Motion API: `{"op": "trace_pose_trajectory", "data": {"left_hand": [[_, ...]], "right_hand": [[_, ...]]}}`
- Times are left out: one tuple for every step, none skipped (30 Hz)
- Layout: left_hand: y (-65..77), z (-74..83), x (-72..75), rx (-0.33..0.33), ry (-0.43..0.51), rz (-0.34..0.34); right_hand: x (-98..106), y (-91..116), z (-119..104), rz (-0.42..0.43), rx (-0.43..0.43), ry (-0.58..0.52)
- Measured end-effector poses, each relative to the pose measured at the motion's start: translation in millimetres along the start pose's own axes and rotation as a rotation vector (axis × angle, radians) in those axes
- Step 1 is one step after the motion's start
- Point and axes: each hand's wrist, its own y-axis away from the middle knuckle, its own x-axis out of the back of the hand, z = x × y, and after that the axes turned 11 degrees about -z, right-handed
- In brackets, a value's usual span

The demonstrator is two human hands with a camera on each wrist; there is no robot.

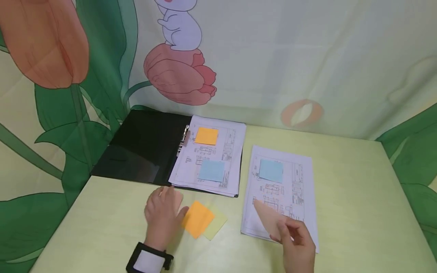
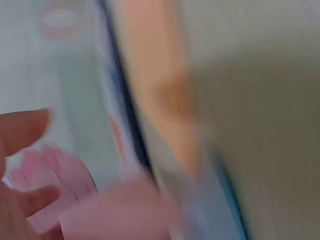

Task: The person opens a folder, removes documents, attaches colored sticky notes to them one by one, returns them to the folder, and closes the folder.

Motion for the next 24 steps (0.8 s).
{"op": "trace_pose_trajectory", "data": {"left_hand": [[4.6, 10.8, -3.0, -0.055, -0.014, 0.037], [9.0, 21.9, -6.0, -0.113, -0.018, 0.062], [12.8, 33.5, -9.1, -0.167, -0.002, 0.071], [17.0, 44.0, -12.0, -0.221, 0.039, 0.072], [21.2, 53.8, -14.3, -0.256, 0.065, 0.045], [24.5, 61.7, -16.5, -0.294, 0.118, 0.0], [27.3, 68.2, -18.2, -0.325, 0.212, -0.086], [29.2, 73.6, -20.3, -0.342, 0.354, -0.207], [30.4, 78.2, -22.6, -0.348, 0.523, -0.337], [31.0, 82.1, -25.5, -0.328, 0.697, -0.458], [30.4, 85.3, -29.0, -0.281, 0.845, -0.562], [28.5, 87.5, -32.9, -0.234, 0.968, -0.642], [25.9, 89.6, -36.7, -0.198, 1.042, -0.693], [22.4, 91.7, -40.4, -0.188, 1.066, -0.71], [18.5, 93.7, -43.6, -0.202, 1.04, -0.7], [13.8, 95.7, -46.4, -0.225, 0.979, -0.682], [8.6, 98.4, -48.5, -0.25, 0.895, -0.674], [3.3, 101.6, -49.9, -0.279, 0.791, -0.671], [-2.3, 105.6, -50.8, -0.307, 0.662, -0.66], [-7.8, 110.1, -52.1, -0.341, 0.519, -0.638], [-13.5, 114.2, -54.7, -0.386, 0.363, -0.61], [-19.2, 118.3, -58.2, -0.427, 0.195, -0.58], [-24.5, 121.9, -62.4, -0.473, 0.031, -0.551], [-29.5, 124.8, -68.0, -0.522, -0.128, -0.519]], "right_hand": [[-1.7, 2.3, -0.4, -0.03, 0.132, 0.076], [-3.9, 4.0, -1.9, -0.058, 0.273, 0.16], [-6.2, 4.7, -3.8, -0.082, 0.418, 0.232], [-8.6, 4.7, -5.9, -0.103, 0.554, 0.292], [-10.9, 4.6, -8.8, -0.118, 0.662, 0.343], [-12.9, 4.2, -10.4, -0.125, 0.76, 0.376], [-14.3, 3.7, -9.3, -0.127, 0.829, 0.404], [-14.7, 3.8, -6.6, -0.135, 0.87, 0.434], [-14.2, 4.2, -1.8, -0.148, 0.897, 0.457], [-12.7, 5.5, 4.4, -0.167, 0.893, 0.48], [-9.9, 7.0, 10.6, -0.2, 0.848, 0.499], [-6.1, 8.6, 16.4, -0.248, 0.76, 0.497], [-1.9, 8.9, 22.1, -0.298, 0.646, 0.476], [2.7, 8.3, 25.1, -0.341, 0.476, 0.447], [7.5, 4.9, 26.8, -0.37, 0.287, 0.408], [13.1, 0.0, 27.9, -0.376, 0.091, 0.379], [19.3, -7.2, 28.5, -0.362, -0.094, 0.361], [25.7, -15.6, 29.5, -0.333, -0.247, 0.347], [32.6, -25.9, 32.5, -0.301, -0.357, 0.344], [39.8, -35.8, 35.2, -0.278, -0.459, 0.366], [47.6, -45.2, 40.4, -0.258, -0.517, 0.398], [55.1, -52.6, 46.0, -0.24, -0.553, 0.421], [62.1, -58.7, 52.2, -0.227, -0.584, 0.443], [68.5, -63.2, 58.8, -0.223, -0.607, 0.464]]}}
